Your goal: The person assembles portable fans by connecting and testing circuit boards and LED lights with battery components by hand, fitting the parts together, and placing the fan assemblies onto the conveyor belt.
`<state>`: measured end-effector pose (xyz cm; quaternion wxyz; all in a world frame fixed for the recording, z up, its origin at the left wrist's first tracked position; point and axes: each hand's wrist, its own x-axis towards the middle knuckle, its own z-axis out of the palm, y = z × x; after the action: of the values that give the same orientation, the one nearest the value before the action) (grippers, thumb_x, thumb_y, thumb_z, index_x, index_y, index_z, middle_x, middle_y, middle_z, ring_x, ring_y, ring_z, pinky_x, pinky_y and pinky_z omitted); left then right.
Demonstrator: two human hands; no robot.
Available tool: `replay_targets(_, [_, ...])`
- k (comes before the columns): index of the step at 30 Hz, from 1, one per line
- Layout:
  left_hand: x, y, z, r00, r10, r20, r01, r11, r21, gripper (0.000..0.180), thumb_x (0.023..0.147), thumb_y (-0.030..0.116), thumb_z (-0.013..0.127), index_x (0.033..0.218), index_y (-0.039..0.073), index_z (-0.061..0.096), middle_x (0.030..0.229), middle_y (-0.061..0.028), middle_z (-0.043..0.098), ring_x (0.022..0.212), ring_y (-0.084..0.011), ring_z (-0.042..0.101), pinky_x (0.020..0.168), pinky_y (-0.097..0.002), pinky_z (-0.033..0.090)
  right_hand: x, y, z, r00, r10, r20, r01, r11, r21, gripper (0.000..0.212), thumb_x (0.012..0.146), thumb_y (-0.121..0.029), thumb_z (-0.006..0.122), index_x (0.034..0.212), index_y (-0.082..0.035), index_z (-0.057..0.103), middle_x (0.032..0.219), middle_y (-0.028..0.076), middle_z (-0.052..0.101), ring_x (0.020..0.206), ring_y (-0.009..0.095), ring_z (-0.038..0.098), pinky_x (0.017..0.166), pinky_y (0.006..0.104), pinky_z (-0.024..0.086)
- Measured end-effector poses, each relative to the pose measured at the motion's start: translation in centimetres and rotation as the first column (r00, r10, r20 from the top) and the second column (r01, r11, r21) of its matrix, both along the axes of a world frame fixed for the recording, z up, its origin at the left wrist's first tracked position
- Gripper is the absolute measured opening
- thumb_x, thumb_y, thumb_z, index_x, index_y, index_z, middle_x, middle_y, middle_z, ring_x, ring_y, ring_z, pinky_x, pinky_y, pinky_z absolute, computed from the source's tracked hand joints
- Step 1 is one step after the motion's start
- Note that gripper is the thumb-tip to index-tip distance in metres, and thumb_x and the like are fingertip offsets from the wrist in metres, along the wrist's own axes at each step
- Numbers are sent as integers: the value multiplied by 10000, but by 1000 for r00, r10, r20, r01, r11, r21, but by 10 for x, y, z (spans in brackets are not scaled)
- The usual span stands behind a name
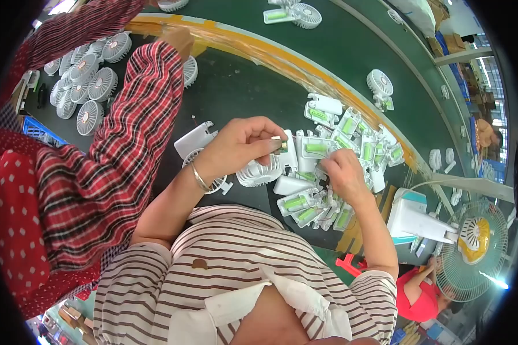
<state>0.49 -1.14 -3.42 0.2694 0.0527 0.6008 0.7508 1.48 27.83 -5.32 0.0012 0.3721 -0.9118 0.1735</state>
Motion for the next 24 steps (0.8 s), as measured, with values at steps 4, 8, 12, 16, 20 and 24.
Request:
replay_targets(4, [2, -1, -1, 999, -36, 34, 33, 997, 70, 149, 892, 71, 556, 1023, 20, 605, 740, 14, 588, 640, -51, 579, 599, -179, 458, -7, -2, 9, 969, -220, 115, 242, 941, -238, 154, 697, 42, 639, 818, -37, 587, 824, 124, 507, 800, 310, 521, 706, 355, 431])
replay_targets(8, [5, -1, -2, 998, 2, 61, -5, 999, 48, 178, 878, 61, 566, 1043, 9, 608, 763, -27, 620, 631, -67, 588, 593, -200, 486, 1, -13, 37, 916, -193, 353, 371, 743, -557, 98, 788, 38, 592, 858, -26, 568, 1068, 137, 580, 959, 230, 570, 857, 342, 439])
replay_targets(12, [7, 6, -7, 996, 10, 90, -21, 993, 117, 174, 864, 29, 578, 1034, -2, 598, 796, -44, 631, 650, -79, 597, 595, -204, 497, 14, -38, 41, 654, 121, 747, 670, 366, -646, 79, 809, 65, 577, 853, 0, 588, 887, 97, 644, 905, 198, 632, 836, 321, 479])
replay_targets(16, [9, 13, -13, 995, 47, 85, -63, 978, 197, 152, 840, -7, 597, 991, -4, 581, 819, -60, 627, 679, -92, 602, 585, -221, 504, 15, -62, 29, 542, 209, 814, 724, 375, -579, 102, 765, 66, 638, 853, 17, 625, 792, 72, 645, 756, 148, 638, 698, 248, 509])
replay_targets(20, [9, 9, -9, 996, 0, 89, -17, 982, 188, 140, 845, -1, 596, 981, 11, 563, 833, -62, 622, 701, -94, 604, 601, -225, 512, 15, -68, 26, 443, 274, 853, 774, 364, -519, 102, 763, 54, 649, 859, 22, 635, 775, 56, 640, 644, 97, 578, 588, 214, 465])
replay_targets(24, [11, 11, -6, 999, -18, 45, 12, 992, 122, 141, 855, -19, 554, 991, 18, 549, 877, -72, 619, 699, -95, 605, 602, -228, 517, 15, -75, 20, 460, 224, 859, 786, 348, -511, 132, 767, 36, 664, 889, 10, 619, 772, 45, 626, 647, 78, 555, 570, 207, 443])
